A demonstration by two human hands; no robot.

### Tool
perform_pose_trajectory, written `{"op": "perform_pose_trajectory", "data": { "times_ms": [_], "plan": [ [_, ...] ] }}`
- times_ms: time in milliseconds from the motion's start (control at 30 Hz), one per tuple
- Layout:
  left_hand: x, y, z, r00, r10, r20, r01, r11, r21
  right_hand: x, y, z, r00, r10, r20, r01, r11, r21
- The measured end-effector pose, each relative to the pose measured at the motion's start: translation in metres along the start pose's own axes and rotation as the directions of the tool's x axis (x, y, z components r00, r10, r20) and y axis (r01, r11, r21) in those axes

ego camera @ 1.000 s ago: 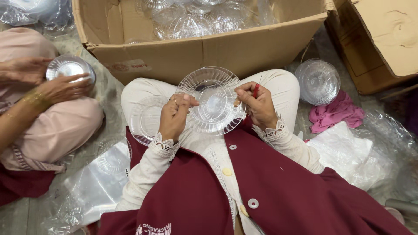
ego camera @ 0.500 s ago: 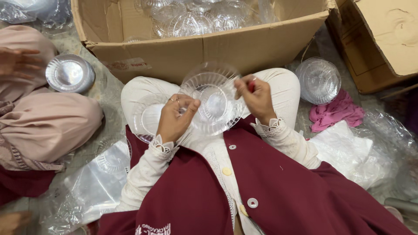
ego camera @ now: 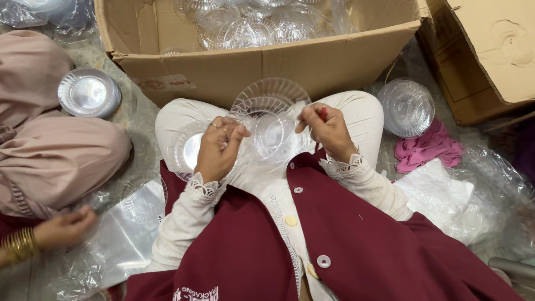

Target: The person sits on the floor and repeatedly picks clear plastic plates from a cardboard box. Using a red marker, they write on the center of each plate and place it aside. The process continues with multiple plates in a repetitive cycle.

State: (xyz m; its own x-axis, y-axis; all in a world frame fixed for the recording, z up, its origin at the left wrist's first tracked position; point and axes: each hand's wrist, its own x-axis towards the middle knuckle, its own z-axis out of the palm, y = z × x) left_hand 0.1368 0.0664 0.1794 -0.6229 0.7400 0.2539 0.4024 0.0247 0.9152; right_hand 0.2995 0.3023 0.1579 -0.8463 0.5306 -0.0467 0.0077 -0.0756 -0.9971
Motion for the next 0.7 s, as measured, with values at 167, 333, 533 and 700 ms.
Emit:
{"op": "perform_pose_trajectory", "data": {
  "times_ms": [167,333,533,700],
  "plan": [
    [0.001,0.002,-0.006,0.979,-0.187,0.084,0.169,0.967,0.191,0.008,-0.007,0.002,0.946,-0.286,0.152,0.315,0.919,-0.235],
    [-0.002,-0.001,0.002,0.989,-0.138,0.053,0.142,0.986,-0.091,0.012,-0.006,0.01,0.976,-0.15,-0.155,0.154,0.988,0.01],
    [-0.008,-0.004,0.003,0.998,-0.02,0.061,0.028,0.99,-0.141,0.011,0.0,0.008,0.992,-0.053,-0.114,0.084,0.957,0.279],
    [-0.003,-0.013,-0.002,0.999,-0.022,0.045,0.026,0.995,-0.097,0.015,0.011,0.004,0.974,-0.105,-0.202,0.146,0.969,0.201]
  ]
}}
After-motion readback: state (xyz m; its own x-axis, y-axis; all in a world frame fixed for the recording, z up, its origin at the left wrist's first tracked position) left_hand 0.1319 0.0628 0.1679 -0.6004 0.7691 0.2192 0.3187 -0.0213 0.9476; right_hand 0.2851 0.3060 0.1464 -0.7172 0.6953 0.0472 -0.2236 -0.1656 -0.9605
